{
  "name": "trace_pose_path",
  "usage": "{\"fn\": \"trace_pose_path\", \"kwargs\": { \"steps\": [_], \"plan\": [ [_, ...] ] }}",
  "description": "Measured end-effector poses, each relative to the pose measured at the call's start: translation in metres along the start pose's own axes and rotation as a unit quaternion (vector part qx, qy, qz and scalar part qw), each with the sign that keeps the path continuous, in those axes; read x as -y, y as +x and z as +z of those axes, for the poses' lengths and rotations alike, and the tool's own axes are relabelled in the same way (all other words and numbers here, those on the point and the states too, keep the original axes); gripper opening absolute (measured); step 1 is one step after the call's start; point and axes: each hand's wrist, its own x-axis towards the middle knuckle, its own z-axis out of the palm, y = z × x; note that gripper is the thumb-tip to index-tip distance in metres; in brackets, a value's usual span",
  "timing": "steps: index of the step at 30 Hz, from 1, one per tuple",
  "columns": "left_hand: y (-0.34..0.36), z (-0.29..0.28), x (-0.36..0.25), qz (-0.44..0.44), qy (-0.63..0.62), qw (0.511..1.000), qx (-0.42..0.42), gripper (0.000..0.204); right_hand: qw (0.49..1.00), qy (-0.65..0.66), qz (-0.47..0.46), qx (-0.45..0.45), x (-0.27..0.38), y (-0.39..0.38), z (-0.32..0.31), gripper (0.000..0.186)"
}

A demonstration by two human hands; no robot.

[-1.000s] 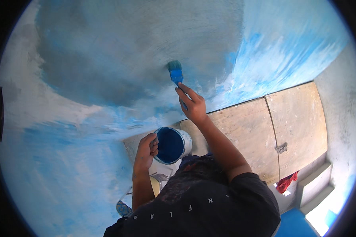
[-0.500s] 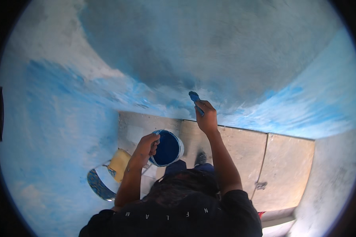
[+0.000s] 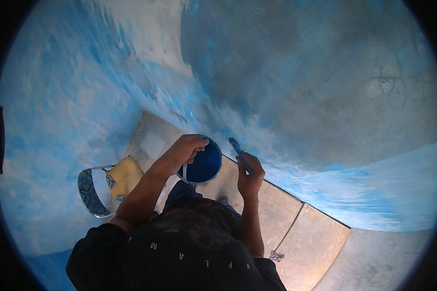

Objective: The person paints a wall using a brush, dipping it into a blue bucket and applying the paint to the surface with vertical and diagonal strokes.

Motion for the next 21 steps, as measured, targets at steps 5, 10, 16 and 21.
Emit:
{"fn": "trace_pose_path", "kwargs": {
  "steps": [5, 10, 16, 21],
  "plan": [
    [0.022, -0.031, -0.009, -0.017, 0.025, 0.999, 0.012, 0.027, 0.991, -0.051, -0.091, -0.085, 0.025, 0.032, 0.029, 0.026],
    [0.058, -0.078, -0.014, 0.012, 0.016, 0.997, 0.070, 0.027, 0.958, -0.150, -0.200, -0.140, 0.016, 0.056, 0.094, 0.031],
    [0.083, -0.125, -0.002, 0.019, -0.003, 0.993, 0.118, 0.027, 0.981, -0.176, -0.064, -0.042, -0.129, 0.029, 0.173, 0.030],
    [0.091, -0.152, 0.001, 0.050, -0.027, 0.984, 0.169, 0.026, 0.976, -0.181, 0.030, -0.120, -0.131, -0.026, 0.178, 0.021]
  ]
}}
